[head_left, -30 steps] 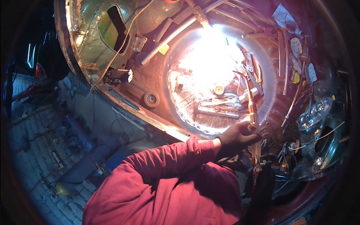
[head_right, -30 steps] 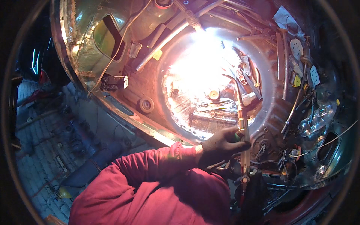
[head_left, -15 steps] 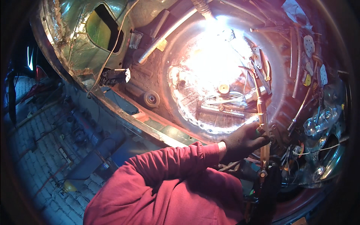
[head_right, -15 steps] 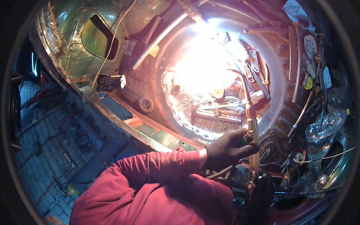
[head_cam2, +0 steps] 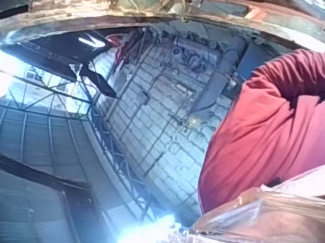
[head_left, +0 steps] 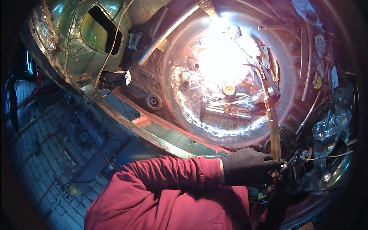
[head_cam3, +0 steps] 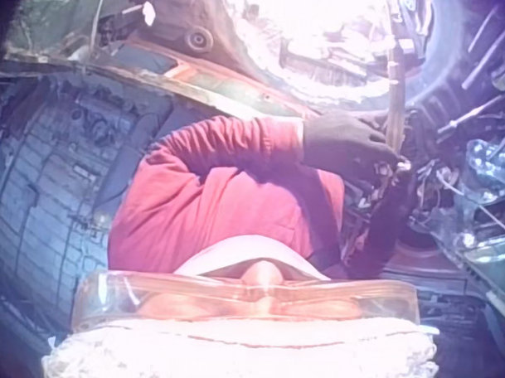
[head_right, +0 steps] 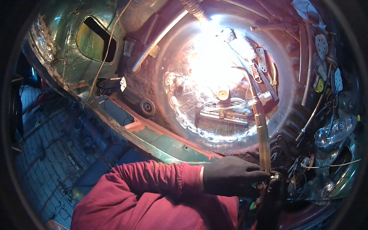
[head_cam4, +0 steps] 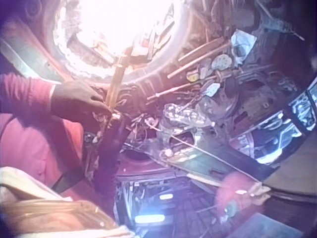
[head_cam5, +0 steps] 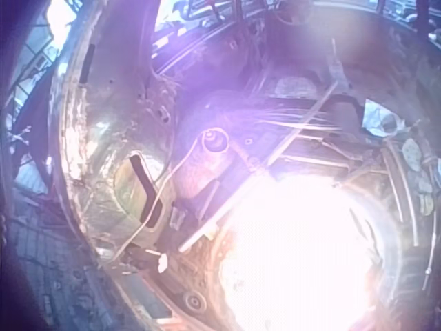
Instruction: The person welds a section of a car's wheel well using a handheld torch and filler rod. They repeatedly heat the metal, apply filler, and inspect the weld area. The person also uses a hammer to tap the weld and a wire brush to clean the surface.
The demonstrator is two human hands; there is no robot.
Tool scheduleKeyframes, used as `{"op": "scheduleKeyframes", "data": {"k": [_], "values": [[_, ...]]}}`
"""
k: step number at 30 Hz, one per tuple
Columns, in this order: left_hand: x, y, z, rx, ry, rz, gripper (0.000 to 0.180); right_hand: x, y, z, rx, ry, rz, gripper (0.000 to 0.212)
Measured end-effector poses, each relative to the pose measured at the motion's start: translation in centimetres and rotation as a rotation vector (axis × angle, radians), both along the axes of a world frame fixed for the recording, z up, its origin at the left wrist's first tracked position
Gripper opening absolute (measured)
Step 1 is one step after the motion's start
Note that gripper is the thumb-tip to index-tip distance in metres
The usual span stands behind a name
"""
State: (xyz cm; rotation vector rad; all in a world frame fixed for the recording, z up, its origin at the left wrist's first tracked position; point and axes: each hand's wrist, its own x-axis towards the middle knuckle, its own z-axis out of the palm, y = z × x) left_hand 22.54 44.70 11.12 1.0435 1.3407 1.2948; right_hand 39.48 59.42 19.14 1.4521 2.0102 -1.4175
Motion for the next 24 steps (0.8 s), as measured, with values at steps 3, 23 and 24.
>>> {"op": "scheduleKeyframes", "data": {"k": [3, 23, 24], "values": [[0.1, 0.3, -0.2, 0.033, 0.066, -0.054, 0.058, 0.1, 0.1, 0.5, 0.040, -0.036, 0.057, 0.047], [-0.4, 0.4, -0.8, 0.175, 0.181, 0.063, 0.062, -1.8, 0.9, 0.9, -0.096, -0.001, 0.045, 0.050], [-0.3, 0.4, -1.0, 0.195, 0.168, 0.080, 0.062, -1.9, 1.1, 1.1, -0.108, -0.014, 0.057, 0.050]]}}
